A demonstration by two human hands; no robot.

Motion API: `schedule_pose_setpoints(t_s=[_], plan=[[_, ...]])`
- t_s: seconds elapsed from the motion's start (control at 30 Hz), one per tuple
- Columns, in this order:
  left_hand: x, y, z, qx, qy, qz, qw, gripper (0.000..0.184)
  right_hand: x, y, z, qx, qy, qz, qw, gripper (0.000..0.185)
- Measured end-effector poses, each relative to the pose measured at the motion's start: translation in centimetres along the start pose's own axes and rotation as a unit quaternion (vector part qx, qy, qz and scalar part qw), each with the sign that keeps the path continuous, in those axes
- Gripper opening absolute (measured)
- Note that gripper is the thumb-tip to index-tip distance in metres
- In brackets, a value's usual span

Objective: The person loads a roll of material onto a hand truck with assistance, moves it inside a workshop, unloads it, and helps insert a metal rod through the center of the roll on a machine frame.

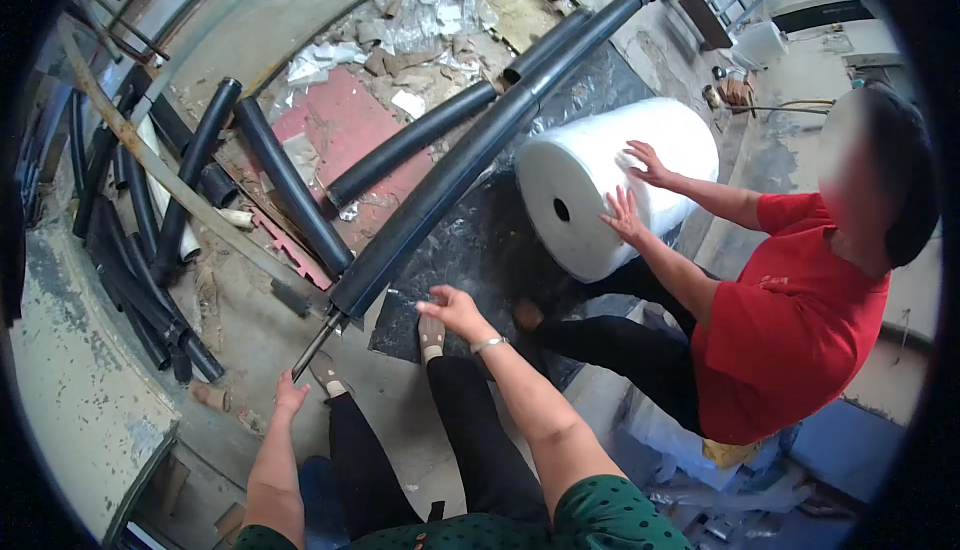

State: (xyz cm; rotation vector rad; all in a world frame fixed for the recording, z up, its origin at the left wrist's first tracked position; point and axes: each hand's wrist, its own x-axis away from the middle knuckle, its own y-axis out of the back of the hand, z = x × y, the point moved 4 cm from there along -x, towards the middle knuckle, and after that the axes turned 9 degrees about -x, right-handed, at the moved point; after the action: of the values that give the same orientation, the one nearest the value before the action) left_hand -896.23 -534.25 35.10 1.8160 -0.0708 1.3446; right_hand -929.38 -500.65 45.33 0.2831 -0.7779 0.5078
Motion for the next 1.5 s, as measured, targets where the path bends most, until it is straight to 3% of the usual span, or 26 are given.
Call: schedule_pose_setpoints(t_s=[0.07,0.1,0.17,0.23,0.33,0.4,0.5,0.53,0.57,0.63,0.7,0.8,0.9,1.03,1.07,1.13,1.2,1.23,1.3,1.33,1.4,1.47,1.5], plan=[[-1.6,0.0,0.8,-0.015,-0.01,0.002,1.0,0.059,-2.6,-1.3,-1.4,-0.082,-0.043,-0.008,0.996,0.076],[-2.2,-0.3,1.3,-0.016,-0.013,0.008,1.0,0.059,-3.3,-2.2,-1.4,-0.114,-0.05,-0.027,0.992,0.08],[-3.4,-1.0,1.9,0.014,-0.027,0.017,0.999,0.037,-5.1,-3.9,-1.2,-0.114,-0.08,-0.042,0.989,0.1],[-3.5,-0.3,1.7,0.024,-0.037,0.025,0.999,0.031,-7.6,-5.9,-2.2,-0.159,-0.119,-0.061,0.978,0.117],[-2.3,1.2,1.1,0.036,-0.04,0.033,0.998,0.026,-8.8,-8.7,-0.2,-0.261,-0.146,-0.113,0.947,0.117],[-1.4,0.6,1.5,0.056,-0.056,0.028,0.996,0.026,-10.6,-9.5,-0.8,-0.33,-0.106,-0.145,0.927,0.12],[2.0,2.9,0.7,0.108,-0.074,0.035,0.991,0.028,-11.1,-9.7,-0.7,-0.427,0.026,-0.242,0.871,0.09],[3.4,4.4,-0.1,0.113,-0.079,0.032,0.99,0.029,-11.0,-9.6,-0.9,-0.427,0.04,-0.214,0.878,0.085],[4.6,5.7,-0.6,0.119,-0.08,0.03,0.989,0.029,-10.0,-9.8,-0.7,-0.432,0.035,-0.235,0.87,0.068],[6.2,6.3,0.1,0.132,-0.087,0.042,0.986,0.03,-9.7,-9.9,-2.2,-0.471,0.038,-0.159,0.867,0.043],[6.3,4.7,1.9,0.225,-0.117,0.023,0.967,0.04,-5.9,-10.4,-0.8,-0.583,-0.009,-0.052,0.811,0.047],[8.7,7.8,0.6,0.229,-0.091,0.075,0.966,0.051,-0.6,-13.5,-0.7,-0.586,-0.006,-0.05,0.809,0.037],[9.6,7.2,1.3,0.262,-0.099,0.086,0.956,0.064,2.7,-18.6,-4.7,-0.61,-0.052,0.019,0.79,0.036],[11.4,10.0,0.5,0.324,-0.112,0.077,0.936,0.066,6.4,-25.3,-6.5,-0.654,-0.067,0.098,0.747,0.04],[11.7,10.6,1.1,0.324,-0.111,0.077,0.936,0.066,7.1,-26.4,-6.5,-0.653,-0.078,0.117,0.744,0.04],[11.9,11.7,2.2,0.194,-0.191,0.034,0.962,0.062,8.2,-28.1,-6.8,-0.652,-0.099,0.126,0.741,0.038],[12.0,12.6,4.9,0.203,-0.205,0.129,0.949,0.056,8.7,-29.5,-9.0,-0.624,-0.128,0.132,0.76,0.037],[10.6,9.9,8.3,0.35,-0.221,0.25,0.875,0.052,9.0,-30.4,-9.9,-0.605,-0.144,0.153,0.768,0.036],[8.7,13.7,11.0,0.26,-0.141,0.249,0.922,0.048,10.3,-32.5,-9.8,-0.596,-0.154,0.155,0.773,0.033],[8.1,15.9,9.8,0.327,-0.128,0.179,0.919,0.048,10.6,-33.9,-11.1,-0.598,-0.17,0.157,0.767,0.032],[6.7,18.5,4.1,0.375,-0.225,0.165,0.884,0.049,11.4,-35.9,-12.1,-0.562,-0.192,0.183,0.783,0.036],[5.1,16.5,-0.9,0.324,-0.244,0.223,0.887,0.053,12.4,-38.1,-10.1,-0.555,-0.19,0.213,0.782,0.043],[5.1,15.7,-2.5,0.172,-0.21,0.262,0.926,0.06,12.4,-39.1,-9.4,-0.56,-0.19,0.228,0.773,0.046]])
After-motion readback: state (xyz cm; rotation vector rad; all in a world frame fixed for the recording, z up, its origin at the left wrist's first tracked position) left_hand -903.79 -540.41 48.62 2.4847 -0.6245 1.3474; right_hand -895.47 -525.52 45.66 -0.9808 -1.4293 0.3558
